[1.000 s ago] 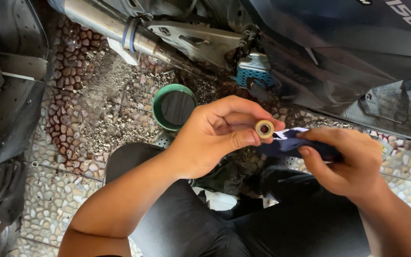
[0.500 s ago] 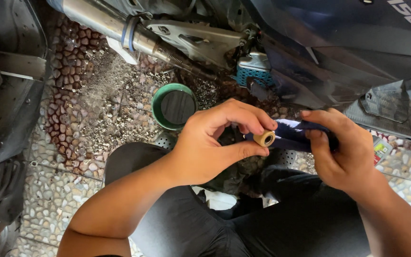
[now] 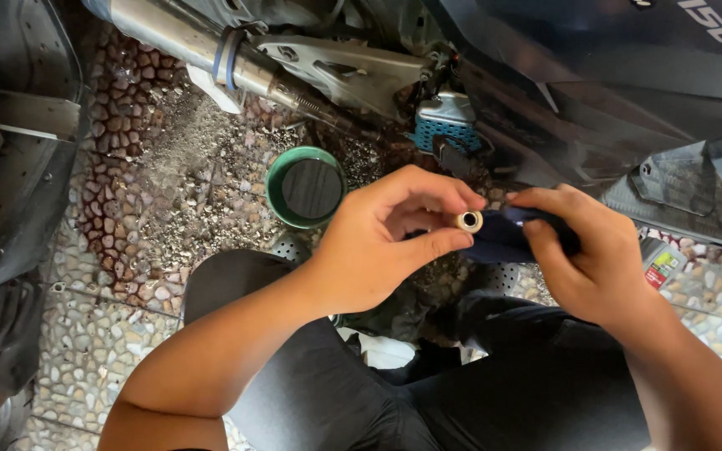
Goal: The person cleans a small cylindrical metal part, likely a drain plug, using a blue cloth. They wipe the exterior and interior of the part thoroughly while sitting on the floor next to a scooter. A green container and a bottle of oil are visible nearby.
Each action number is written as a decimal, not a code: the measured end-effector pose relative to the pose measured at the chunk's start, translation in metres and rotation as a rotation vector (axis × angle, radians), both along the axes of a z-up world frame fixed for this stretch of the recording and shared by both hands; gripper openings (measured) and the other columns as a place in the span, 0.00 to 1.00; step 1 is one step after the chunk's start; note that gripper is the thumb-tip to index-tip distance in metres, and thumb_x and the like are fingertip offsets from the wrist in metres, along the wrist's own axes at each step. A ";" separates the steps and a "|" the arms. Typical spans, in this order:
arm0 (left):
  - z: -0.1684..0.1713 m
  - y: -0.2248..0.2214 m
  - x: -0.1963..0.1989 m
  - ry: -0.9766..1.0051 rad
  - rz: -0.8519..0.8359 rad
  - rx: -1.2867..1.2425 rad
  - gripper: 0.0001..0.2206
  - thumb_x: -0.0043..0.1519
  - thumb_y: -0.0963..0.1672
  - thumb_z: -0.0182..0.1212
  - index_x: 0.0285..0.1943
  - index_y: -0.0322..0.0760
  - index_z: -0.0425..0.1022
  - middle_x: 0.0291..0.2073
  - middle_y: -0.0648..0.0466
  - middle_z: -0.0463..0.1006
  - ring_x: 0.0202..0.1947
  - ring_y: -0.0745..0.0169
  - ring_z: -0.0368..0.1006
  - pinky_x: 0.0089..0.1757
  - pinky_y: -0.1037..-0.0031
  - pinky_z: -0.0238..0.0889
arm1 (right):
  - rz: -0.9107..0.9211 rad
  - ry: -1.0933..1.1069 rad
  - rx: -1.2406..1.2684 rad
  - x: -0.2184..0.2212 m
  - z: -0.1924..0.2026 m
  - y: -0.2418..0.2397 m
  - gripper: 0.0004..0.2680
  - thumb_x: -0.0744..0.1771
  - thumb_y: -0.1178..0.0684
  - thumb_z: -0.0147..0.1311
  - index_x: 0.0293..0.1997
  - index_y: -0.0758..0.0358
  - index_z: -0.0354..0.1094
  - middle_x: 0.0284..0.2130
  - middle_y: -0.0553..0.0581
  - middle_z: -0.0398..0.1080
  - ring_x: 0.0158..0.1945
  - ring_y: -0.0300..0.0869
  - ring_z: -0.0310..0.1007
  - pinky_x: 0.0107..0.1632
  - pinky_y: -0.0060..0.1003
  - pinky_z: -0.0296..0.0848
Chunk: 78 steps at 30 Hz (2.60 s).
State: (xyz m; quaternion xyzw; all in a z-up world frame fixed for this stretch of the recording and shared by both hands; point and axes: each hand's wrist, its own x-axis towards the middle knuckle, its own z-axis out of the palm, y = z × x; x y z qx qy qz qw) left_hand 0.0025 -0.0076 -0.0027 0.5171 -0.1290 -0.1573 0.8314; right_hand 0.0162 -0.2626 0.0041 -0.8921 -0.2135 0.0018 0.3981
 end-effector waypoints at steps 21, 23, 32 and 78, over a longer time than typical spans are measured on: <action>-0.059 0.007 0.040 0.026 0.056 0.219 0.10 0.61 0.35 0.66 0.50 0.30 0.75 0.50 0.52 0.81 0.50 0.66 0.78 0.53 0.74 0.74 | 0.165 0.182 -0.326 0.054 -0.078 -0.034 0.08 0.66 0.62 0.56 0.49 0.64 0.73 0.40 0.60 0.79 0.42 0.48 0.79 0.45 0.37 0.75; -0.064 0.007 0.041 0.012 0.031 0.264 0.09 0.62 0.35 0.67 0.49 0.29 0.75 0.48 0.52 0.81 0.49 0.66 0.78 0.52 0.75 0.74 | 0.140 0.194 -0.292 0.053 -0.071 -0.031 0.09 0.66 0.62 0.56 0.50 0.64 0.73 0.41 0.60 0.79 0.42 0.46 0.79 0.45 0.37 0.75; -0.062 -0.009 0.033 0.179 -0.082 0.117 0.08 0.64 0.39 0.65 0.49 0.30 0.74 0.41 0.51 0.82 0.40 0.67 0.80 0.43 0.75 0.75 | 0.214 0.024 0.083 0.026 -0.026 0.014 0.18 0.63 0.59 0.67 0.57 0.66 0.69 0.45 0.61 0.75 0.44 0.44 0.77 0.47 0.35 0.75; -0.029 -0.012 0.011 -0.647 0.228 0.754 0.13 0.61 0.41 0.71 0.54 0.37 0.79 0.45 0.54 0.77 0.47 0.56 0.76 0.46 0.69 0.72 | 0.030 0.534 0.566 0.004 -0.068 0.013 0.08 0.70 0.60 0.53 0.54 0.71 0.67 0.43 0.54 0.75 0.47 0.34 0.76 0.51 0.30 0.75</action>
